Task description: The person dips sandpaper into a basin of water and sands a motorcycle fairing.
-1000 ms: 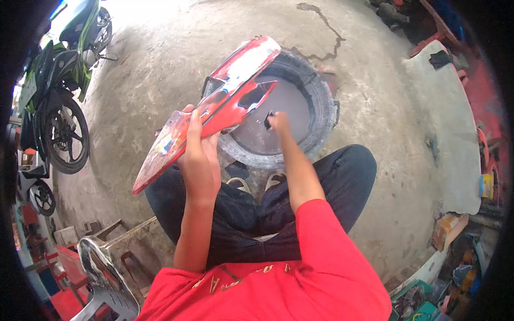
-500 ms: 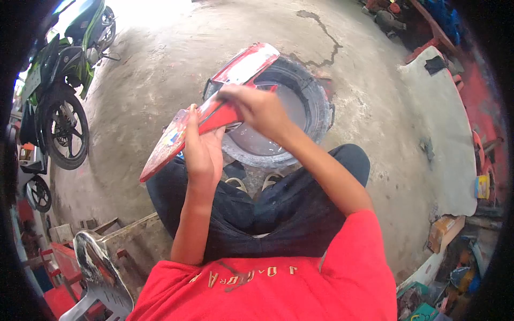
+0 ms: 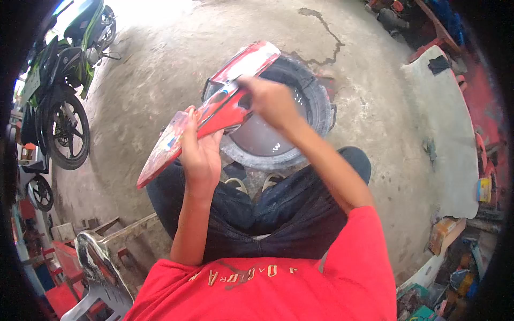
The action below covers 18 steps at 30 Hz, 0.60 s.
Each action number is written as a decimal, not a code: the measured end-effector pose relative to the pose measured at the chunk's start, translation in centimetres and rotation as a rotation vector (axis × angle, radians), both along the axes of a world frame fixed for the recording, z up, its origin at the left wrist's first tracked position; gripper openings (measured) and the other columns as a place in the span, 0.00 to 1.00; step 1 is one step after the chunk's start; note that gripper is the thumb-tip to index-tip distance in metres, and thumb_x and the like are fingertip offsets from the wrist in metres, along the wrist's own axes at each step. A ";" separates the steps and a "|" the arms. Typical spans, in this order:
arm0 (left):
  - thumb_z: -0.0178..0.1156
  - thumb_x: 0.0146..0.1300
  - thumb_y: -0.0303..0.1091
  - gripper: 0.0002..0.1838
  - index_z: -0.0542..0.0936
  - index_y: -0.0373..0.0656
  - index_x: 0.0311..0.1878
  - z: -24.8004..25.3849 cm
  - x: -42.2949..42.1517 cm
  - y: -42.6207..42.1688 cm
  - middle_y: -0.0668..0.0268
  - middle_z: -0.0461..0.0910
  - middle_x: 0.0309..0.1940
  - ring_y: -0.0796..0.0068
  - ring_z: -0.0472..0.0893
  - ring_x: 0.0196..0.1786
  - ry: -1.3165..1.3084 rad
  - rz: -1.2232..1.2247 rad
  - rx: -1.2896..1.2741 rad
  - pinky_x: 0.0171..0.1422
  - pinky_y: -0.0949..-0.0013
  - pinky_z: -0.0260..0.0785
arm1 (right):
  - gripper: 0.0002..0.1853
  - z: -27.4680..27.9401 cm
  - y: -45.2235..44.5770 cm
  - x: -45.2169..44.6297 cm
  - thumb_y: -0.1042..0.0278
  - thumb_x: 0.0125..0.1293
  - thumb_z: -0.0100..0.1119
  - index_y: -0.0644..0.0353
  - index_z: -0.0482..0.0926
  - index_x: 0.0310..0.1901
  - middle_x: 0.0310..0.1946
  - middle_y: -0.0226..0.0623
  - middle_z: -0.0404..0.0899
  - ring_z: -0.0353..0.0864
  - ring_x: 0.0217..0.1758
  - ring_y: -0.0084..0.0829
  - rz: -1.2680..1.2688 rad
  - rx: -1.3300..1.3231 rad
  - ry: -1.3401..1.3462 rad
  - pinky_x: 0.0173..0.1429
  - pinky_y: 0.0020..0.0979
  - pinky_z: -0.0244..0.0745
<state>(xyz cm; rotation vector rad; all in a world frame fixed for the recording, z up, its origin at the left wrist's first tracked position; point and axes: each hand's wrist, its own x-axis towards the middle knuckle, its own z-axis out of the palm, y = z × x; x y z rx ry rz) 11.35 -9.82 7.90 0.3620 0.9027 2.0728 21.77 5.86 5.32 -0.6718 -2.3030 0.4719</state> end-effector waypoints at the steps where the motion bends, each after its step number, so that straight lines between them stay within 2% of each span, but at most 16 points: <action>1: 0.46 0.82 0.44 0.25 0.64 0.34 0.70 -0.3 -0.1 0.4 0.48 0.71 0.68 0.54 0.71 0.73 0.006 0.007 0.012 0.79 0.46 0.59 | 0.20 0.5 -2.4 -0.4 0.78 0.62 0.62 0.55 0.84 0.56 0.51 0.46 0.87 0.90 0.50 0.40 0.078 0.045 0.003 0.53 0.36 0.85; 3: 0.45 0.82 0.49 0.27 0.64 0.36 0.69 -1.2 -0.5 -0.2 0.48 0.72 0.67 0.54 0.71 0.74 0.109 0.011 0.012 0.80 0.46 0.58 | 0.22 3.4 -6.8 -1.1 0.79 0.59 0.65 0.56 0.84 0.56 0.52 0.45 0.87 0.90 0.51 0.40 0.235 0.248 0.202 0.54 0.36 0.85; 4: 0.44 0.82 0.51 0.27 0.64 0.36 0.69 -1.3 -0.7 -0.3 0.48 0.72 0.67 0.55 0.71 0.74 0.095 0.004 0.016 0.80 0.46 0.58 | 0.19 2.7 -5.9 -1.1 0.76 0.61 0.63 0.57 0.84 0.55 0.51 0.43 0.87 0.90 0.52 0.39 0.272 0.273 0.216 0.55 0.37 0.85; 5: 0.43 0.82 0.53 0.28 0.64 0.37 0.69 -1.1 -0.8 -0.4 0.49 0.72 0.67 0.55 0.71 0.73 0.082 -0.003 0.019 0.80 0.46 0.58 | 0.17 1.4 -3.7 -0.6 0.74 0.65 0.61 0.56 0.85 0.55 0.50 0.42 0.88 0.90 0.51 0.39 0.206 0.254 0.113 0.52 0.37 0.85; 7: 0.43 0.82 0.56 0.29 0.63 0.39 0.69 1.1 -0.6 -0.1 0.49 0.72 0.66 0.56 0.71 0.73 -0.108 -0.025 0.044 0.79 0.46 0.59 | 0.17 1.1 0.0 -0.1 0.73 0.66 0.58 0.54 0.84 0.56 0.49 0.41 0.88 0.90 0.50 0.40 -0.006 -0.049 -0.114 0.50 0.37 0.85; 8: 0.43 0.81 0.58 0.30 0.63 0.40 0.69 1.2 -0.5 0.1 0.48 0.72 0.66 0.55 0.71 0.73 -0.103 -0.015 0.046 0.79 0.45 0.58 | 0.17 0.9 0.1 -0.2 0.74 0.65 0.59 0.54 0.84 0.55 0.49 0.40 0.88 0.90 0.49 0.40 -0.002 -0.010 -0.082 0.49 0.37 0.84; 9: 0.42 0.81 0.58 0.31 0.63 0.39 0.69 0.7 -0.4 0.3 0.48 0.71 0.67 0.55 0.70 0.73 0.153 0.069 0.004 0.80 0.45 0.57 | 0.16 1.6 -1.5 -0.3 0.73 0.64 0.60 0.55 0.85 0.54 0.49 0.40 0.88 0.90 0.49 0.40 0.088 0.055 -0.047 0.49 0.37 0.84; 11: 0.41 0.82 0.58 0.32 0.62 0.36 0.69 -1.5 0.2 0.1 0.48 0.69 0.68 0.56 0.69 0.73 0.656 0.256 -0.103 0.81 0.45 0.55 | 0.16 3.1 -6.3 -1.2 0.72 0.64 0.61 0.55 0.86 0.53 0.49 0.41 0.88 0.90 0.49 0.40 0.187 0.280 0.197 0.49 0.37 0.84; 12: 0.40 0.82 0.59 0.33 0.62 0.36 0.69 -1.4 0.2 -0.1 0.48 0.69 0.68 0.56 0.69 0.73 0.606 0.235 -0.094 0.81 0.45 0.55 | 0.17 3.7 -7.0 -1.2 0.73 0.62 0.63 0.56 0.85 0.53 0.48 0.41 0.88 0.90 0.50 0.40 0.248 0.277 0.251 0.49 0.37 0.84; 13: 0.40 0.82 0.59 0.33 0.62 0.35 0.69 -0.7 0.1 -0.2 0.49 0.69 0.68 0.56 0.69 0.72 0.555 0.215 -0.085 0.81 0.45 0.55 | 0.17 3.3 -5.7 -1.0 0.73 0.61 0.63 0.56 0.85 0.53 0.48 0.41 0.89 0.90 0.50 0.39 0.165 0.203 0.118 0.50 0.37 0.85; 15: 0.39 0.81 0.60 0.34 0.62 0.35 0.69 1.7 -0.2 -0.4 0.49 0.69 0.68 0.57 0.70 0.71 -0.172 -0.045 0.069 0.80 0.45 0.56 | 0.18 2.9 -1.6 -0.3 0.74 0.60 0.63 0.58 0.85 0.53 0.47 0.40 0.89 0.90 0.51 0.38 0.000 0.042 -0.160 0.51 0.37 0.85; 16: 0.38 0.80 0.64 0.36 0.65 0.36 0.68 0.6 -0.1 -0.2 0.50 0.72 0.66 0.55 0.71 0.70 -0.060 -0.028 0.049 0.80 0.45 0.56 | 0.18 2.9 -0.8 -0.3 0.74 0.59 0.64 0.58 0.85 0.52 0.44 0.41 0.89 0.91 0.49 0.37 -0.021 -0.021 -0.164 0.50 0.36 0.85; 18: 0.38 0.78 0.67 0.38 0.65 0.36 0.68 0.8 -0.3 0.1 0.49 0.71 0.66 0.53 0.70 0.71 -0.126 -0.029 0.060 0.81 0.44 0.54 | 0.17 3.0 -3.7 -0.7 0.73 0.59 0.64 0.57 0.85 0.51 0.42 0.44 0.89 0.91 0.45 0.38 0.147 0.217 0.092 0.46 0.35 0.85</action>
